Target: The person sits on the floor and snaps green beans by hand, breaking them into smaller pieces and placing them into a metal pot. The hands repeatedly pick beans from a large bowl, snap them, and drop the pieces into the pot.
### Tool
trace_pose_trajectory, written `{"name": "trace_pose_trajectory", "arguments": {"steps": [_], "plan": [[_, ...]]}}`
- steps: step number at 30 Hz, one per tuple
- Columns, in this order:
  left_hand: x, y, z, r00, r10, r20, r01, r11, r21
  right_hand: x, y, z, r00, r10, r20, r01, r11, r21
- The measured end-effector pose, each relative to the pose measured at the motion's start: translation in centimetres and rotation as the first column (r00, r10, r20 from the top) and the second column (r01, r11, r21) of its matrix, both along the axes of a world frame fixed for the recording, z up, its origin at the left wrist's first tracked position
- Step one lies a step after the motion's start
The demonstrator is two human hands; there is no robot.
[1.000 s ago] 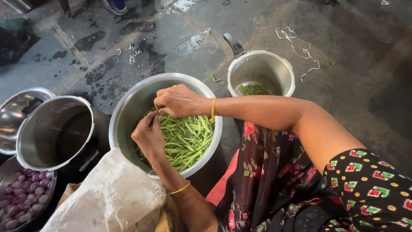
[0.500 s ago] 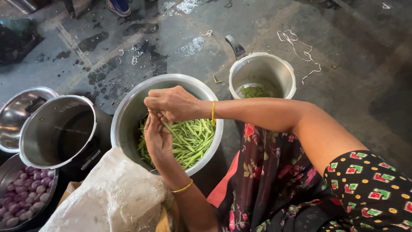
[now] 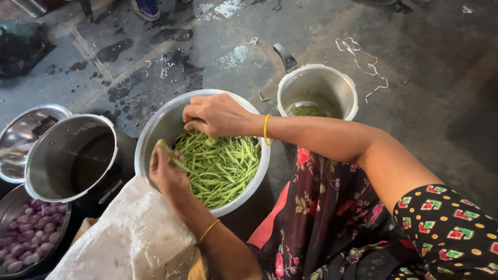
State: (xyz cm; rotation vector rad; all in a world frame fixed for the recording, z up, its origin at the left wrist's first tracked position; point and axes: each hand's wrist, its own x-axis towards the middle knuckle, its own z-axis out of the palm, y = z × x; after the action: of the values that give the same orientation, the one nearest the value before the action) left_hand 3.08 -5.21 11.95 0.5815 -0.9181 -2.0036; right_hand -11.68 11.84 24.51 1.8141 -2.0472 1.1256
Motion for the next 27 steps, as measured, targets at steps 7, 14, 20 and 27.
{"name": "trace_pose_trajectory", "arguments": {"steps": [7, 14, 20, 27], "plan": [[-2.2, 3.3, 1.4, 0.979, -0.205, -0.020, 0.193, 0.950, -0.246, -0.5, -0.3, -1.2, 0.973, 0.122, -0.195, -0.111, 0.992, 0.068], [-0.3, 5.0, 5.2, 0.882, 0.208, 0.423, 0.182, 0.677, -0.713, -1.6, -0.4, -1.9, 0.975, 0.033, -0.220, -0.009, 0.994, 0.110], [0.2, 5.7, 7.4, 0.810, 0.393, 0.436, 0.191, 0.526, -0.829, -1.5, -0.5, -1.8, 0.974, 0.076, -0.212, -0.051, 0.992, 0.119], [0.8, 5.9, 8.6, 0.800, 0.423, 0.426, 0.268, 0.383, -0.884, -1.0, -0.6, -1.9, 0.970, 0.157, -0.186, -0.134, 0.982, 0.130]]}}
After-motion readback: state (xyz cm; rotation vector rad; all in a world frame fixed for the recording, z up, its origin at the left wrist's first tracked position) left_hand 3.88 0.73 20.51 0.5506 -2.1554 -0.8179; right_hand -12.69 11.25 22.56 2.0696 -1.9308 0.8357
